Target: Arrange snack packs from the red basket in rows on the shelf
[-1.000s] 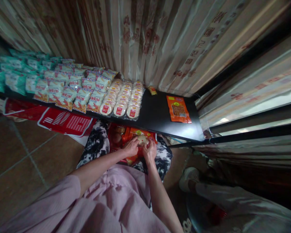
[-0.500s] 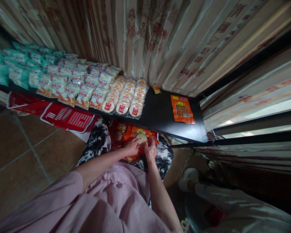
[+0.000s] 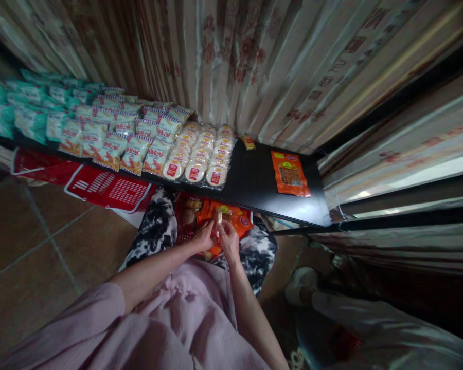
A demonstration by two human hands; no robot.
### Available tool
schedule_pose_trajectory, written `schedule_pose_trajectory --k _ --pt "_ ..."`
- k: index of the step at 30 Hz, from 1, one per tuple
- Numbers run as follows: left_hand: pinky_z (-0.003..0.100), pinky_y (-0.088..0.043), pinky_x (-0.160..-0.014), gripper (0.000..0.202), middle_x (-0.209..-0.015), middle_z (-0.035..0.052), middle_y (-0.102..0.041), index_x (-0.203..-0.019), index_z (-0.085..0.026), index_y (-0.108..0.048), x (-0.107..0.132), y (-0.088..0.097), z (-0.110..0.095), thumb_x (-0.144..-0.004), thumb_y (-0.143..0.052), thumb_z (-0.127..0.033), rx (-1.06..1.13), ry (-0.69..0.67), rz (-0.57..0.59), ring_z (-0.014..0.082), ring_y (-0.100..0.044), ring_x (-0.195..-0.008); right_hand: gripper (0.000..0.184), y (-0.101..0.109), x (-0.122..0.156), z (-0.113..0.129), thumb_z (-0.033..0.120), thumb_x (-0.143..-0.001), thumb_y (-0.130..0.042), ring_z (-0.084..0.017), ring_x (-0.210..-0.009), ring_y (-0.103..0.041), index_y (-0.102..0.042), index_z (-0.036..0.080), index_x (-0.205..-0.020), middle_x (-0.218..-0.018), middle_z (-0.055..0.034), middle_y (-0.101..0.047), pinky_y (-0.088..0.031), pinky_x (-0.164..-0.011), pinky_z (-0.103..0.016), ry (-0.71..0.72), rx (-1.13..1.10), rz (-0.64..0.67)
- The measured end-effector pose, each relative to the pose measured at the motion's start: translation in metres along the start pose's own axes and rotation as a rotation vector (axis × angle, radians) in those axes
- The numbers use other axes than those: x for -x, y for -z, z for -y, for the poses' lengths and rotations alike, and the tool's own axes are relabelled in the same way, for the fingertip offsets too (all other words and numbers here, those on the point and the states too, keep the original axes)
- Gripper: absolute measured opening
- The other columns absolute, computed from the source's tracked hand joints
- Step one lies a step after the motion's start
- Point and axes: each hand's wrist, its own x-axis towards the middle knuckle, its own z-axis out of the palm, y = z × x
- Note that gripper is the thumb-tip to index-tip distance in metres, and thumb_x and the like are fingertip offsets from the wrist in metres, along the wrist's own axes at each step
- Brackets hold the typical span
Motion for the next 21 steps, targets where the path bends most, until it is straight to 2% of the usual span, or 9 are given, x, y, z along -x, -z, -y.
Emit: schedule_pose_trajectory --k 5,10,14,19,21 --pt "0.033 -0.045 -0.084 0.020 -0.093 0.0094 -0.063 -0.094 -0.014 -0.056 0.004 0.004 0.000 -0.074 -0.059 -0.019 0.124 0.167 -0.046 0.0214 -0.060 -0.091 0.044 -0.011 0.010 0.000 0.047 -0.079 -0.050 -0.022 -0.093 -0.062 -0.067 0.014 -0.103 -0.104 -0.0119 -0.067 -0.047 -0.082 -0.032 0.004 -0.041 0.007" --pt "0.026 -0.042 -0.073 0.005 -0.077 0.0031 -0.062 -0.082 -0.017 -0.056 0.005 0.014 0.002 -0.077 -0.056 -0.019 0.265 0.346 -0.115 0.0172 -0.059 -0.079 0.042 -0.018 0.013 -0.003 0.047 -0.080 -0.050 -0.023 -0.097 -0.061 -0.068 0.017 -0.103 -0.105 -0.0097 -0.068 -0.046 -0.086 -0.034 0.022 -0.043 0.070" --pt "0.024 -0.043 -0.070 0.006 -0.073 0.0014 -0.061 -0.078 -0.016 -0.058 0.002 0.017 0.007 -0.073 -0.058 -0.014 0.451 0.456 -0.171 0.0154 -0.058 -0.076 0.040 -0.025 0.012 -0.007 0.042 -0.079 -0.049 -0.022 -0.095 -0.062 -0.067 0.017 -0.104 -0.104 -0.0095 -0.068 -0.046 -0.085 -0.034 0.029 -0.063 0.096" --pt "0.022 -0.047 -0.063 0.025 -0.084 0.0049 -0.066 -0.098 -0.013 -0.059 0.007 0.020 0.014 -0.075 -0.052 -0.016 0.941 0.613 -0.148 0.0130 -0.061 -0.069 0.037 -0.032 0.014 -0.017 0.039 -0.077 -0.051 -0.020 -0.090 -0.062 -0.066 0.016 -0.102 -0.099 -0.0083 -0.069 -0.047 -0.082 -0.032 -0.023 -0.068 0.035" --pt "0.023 -0.048 -0.061 0.031 -0.087 0.0056 -0.067 -0.103 -0.013 -0.059 0.012 0.024 0.019 -0.073 -0.053 -0.018 1.049 0.643 -0.136 0.0135 -0.062 -0.069 0.037 -0.033 0.016 -0.024 0.039 -0.076 -0.051 -0.020 -0.089 -0.062 -0.066 0.017 -0.102 -0.099 -0.0079 -0.068 -0.046 -0.081 -0.032 -0.033 -0.075 0.012"
